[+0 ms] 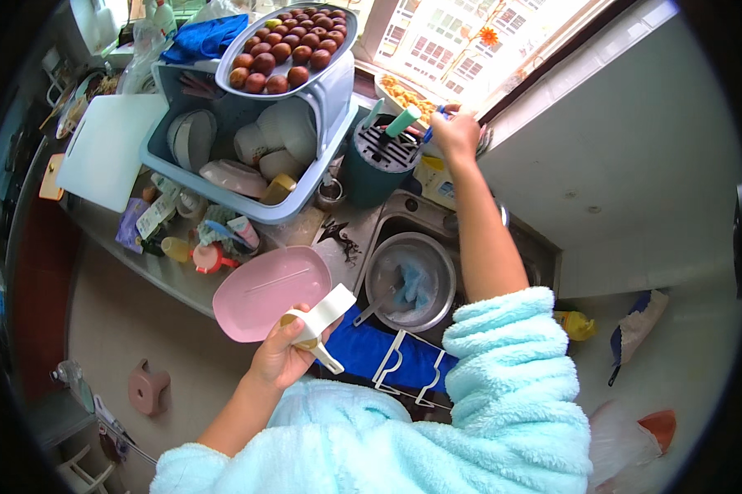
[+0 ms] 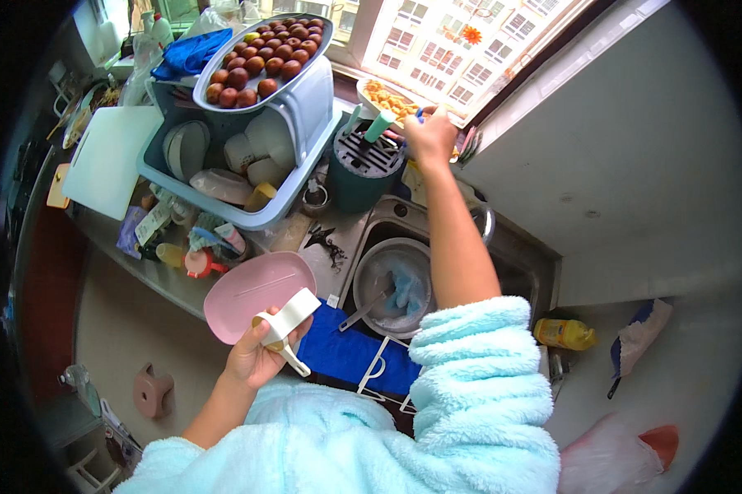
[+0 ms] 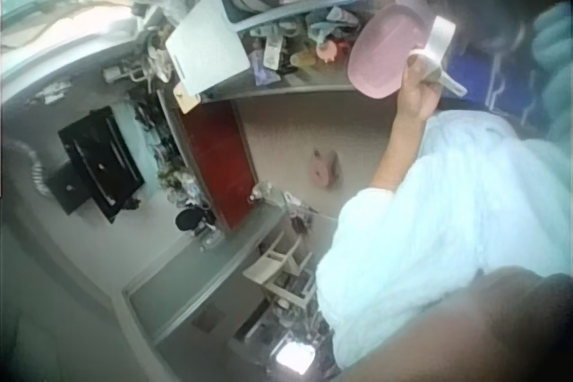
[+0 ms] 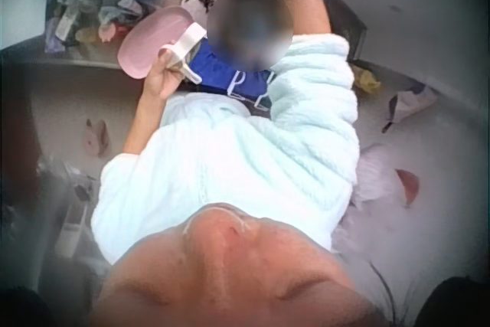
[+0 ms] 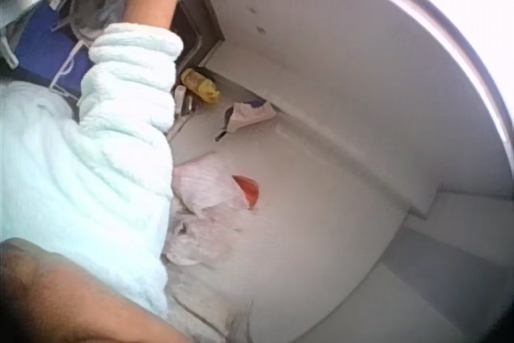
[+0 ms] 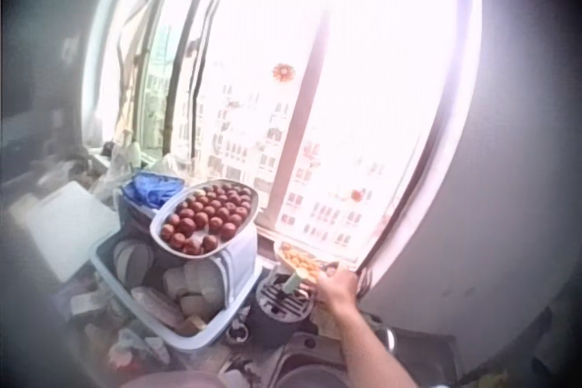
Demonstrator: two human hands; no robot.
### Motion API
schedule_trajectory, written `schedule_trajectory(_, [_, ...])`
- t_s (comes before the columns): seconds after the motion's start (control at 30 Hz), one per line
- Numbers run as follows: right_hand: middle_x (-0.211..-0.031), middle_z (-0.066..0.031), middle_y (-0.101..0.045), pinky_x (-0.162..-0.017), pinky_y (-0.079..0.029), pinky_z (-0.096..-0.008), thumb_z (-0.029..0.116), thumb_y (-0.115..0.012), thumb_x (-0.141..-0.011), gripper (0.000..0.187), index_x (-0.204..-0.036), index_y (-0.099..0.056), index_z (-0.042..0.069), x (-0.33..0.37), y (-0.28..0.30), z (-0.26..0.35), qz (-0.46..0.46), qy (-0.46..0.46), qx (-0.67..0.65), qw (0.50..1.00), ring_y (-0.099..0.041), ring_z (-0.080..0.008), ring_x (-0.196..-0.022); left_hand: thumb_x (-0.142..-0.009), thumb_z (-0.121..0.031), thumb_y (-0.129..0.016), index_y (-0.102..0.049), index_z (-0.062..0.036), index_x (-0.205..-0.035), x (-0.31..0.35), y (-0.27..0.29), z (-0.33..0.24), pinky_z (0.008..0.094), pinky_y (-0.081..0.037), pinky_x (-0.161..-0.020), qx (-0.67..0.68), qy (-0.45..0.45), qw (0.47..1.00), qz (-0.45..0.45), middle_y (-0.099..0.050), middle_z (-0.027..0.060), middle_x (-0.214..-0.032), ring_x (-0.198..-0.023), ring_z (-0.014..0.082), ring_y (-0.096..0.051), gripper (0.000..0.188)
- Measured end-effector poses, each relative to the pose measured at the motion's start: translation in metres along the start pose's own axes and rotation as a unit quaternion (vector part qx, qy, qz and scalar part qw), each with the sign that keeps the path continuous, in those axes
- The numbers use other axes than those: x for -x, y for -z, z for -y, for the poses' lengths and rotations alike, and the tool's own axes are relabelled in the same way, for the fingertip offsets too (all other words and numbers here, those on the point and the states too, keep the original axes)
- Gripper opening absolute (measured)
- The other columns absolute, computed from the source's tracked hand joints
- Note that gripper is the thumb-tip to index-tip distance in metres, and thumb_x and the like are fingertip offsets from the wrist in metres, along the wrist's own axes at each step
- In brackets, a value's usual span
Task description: The person assembles a small white plastic kitchen rack by attaching adhesive pads to its corners. They retrieve a roll of adhesive tape, cut pieces with scissors, and affix them to the rack's corners. The person then positions the rack against a tiled wall above the sink and presses the adhesive pads to secure it.
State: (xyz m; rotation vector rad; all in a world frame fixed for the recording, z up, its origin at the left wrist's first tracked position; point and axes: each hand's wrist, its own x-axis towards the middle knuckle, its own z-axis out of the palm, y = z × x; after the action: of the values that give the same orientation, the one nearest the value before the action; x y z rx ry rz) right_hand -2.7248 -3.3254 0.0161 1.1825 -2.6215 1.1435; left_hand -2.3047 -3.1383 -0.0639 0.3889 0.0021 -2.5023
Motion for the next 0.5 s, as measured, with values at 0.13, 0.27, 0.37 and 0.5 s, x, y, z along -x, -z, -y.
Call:
schedule_trajectory(0.13, [-0.082,-0.0161,-0.074,-0.073,-0.057,-0.0379,0.026,-0.068,-0.078,0.047,-0.115,-0.069,-0.002,-0.007,0.046,0.040,-0.054,0.029,-0.017,0.998,-0.074,-0.0258,-0.075,-0.096,-0.019,-0.073,-0.065,-0.0073,-0.120,-0.001,-0.012,-0.010,0.0355,-0.057,-0.106,0.005,-0.004,1.000,0.026,-0.053,0.0271,-0.143,-0.143,0.0411,-0.043,0.028])
schedule_trajectory(0.27, [-0.088,-0.0085,-0.064,-0.055,-0.052,-0.0243,0.004,-0.061,-0.094,0.052,-0.143,-0.046,-0.003,0.072,0.122,0.058,-0.115,0.163,-0.385,0.901,-0.062,-0.0121,-0.061,-0.098,-0.017,-0.071,-0.062,-0.0092,-0.119,0.000,-0.023,-0.025,0.0433,-0.048,-0.116,0.014,0.002,0.998,0.054,-0.053,0.0271,-0.143,-0.143,0.0460,-0.043,0.024])
schedule_trajectory(0.37, [-0.091,-0.0090,-0.063,-0.054,-0.053,-0.0259,0.004,-0.058,-0.097,0.058,-0.151,-0.036,0.001,0.185,0.140,0.056,-0.095,0.117,-0.469,0.870,-0.067,-0.0160,-0.064,-0.098,-0.016,-0.070,-0.062,-0.0078,-0.118,0.001,-0.025,-0.035,0.0446,-0.050,-0.114,0.022,0.009,0.998,0.061,-0.054,0.0267,-0.141,-0.141,0.0458,-0.046,0.024])
schedule_trajectory(0.5, [-0.089,-0.0073,-0.064,-0.057,-0.060,-0.0275,0.010,-0.056,-0.101,0.049,-0.147,-0.043,-0.001,0.312,0.145,0.041,0.118,-0.110,-0.553,0.817,-0.075,-0.0215,-0.071,-0.098,-0.017,-0.069,-0.063,-0.0060,-0.127,-0.004,-0.023,-0.044,0.0435,-0.054,-0.110,-0.011,0.011,0.998,0.067,-0.057,0.0232,-0.139,-0.139,0.0439,-0.049,0.031])
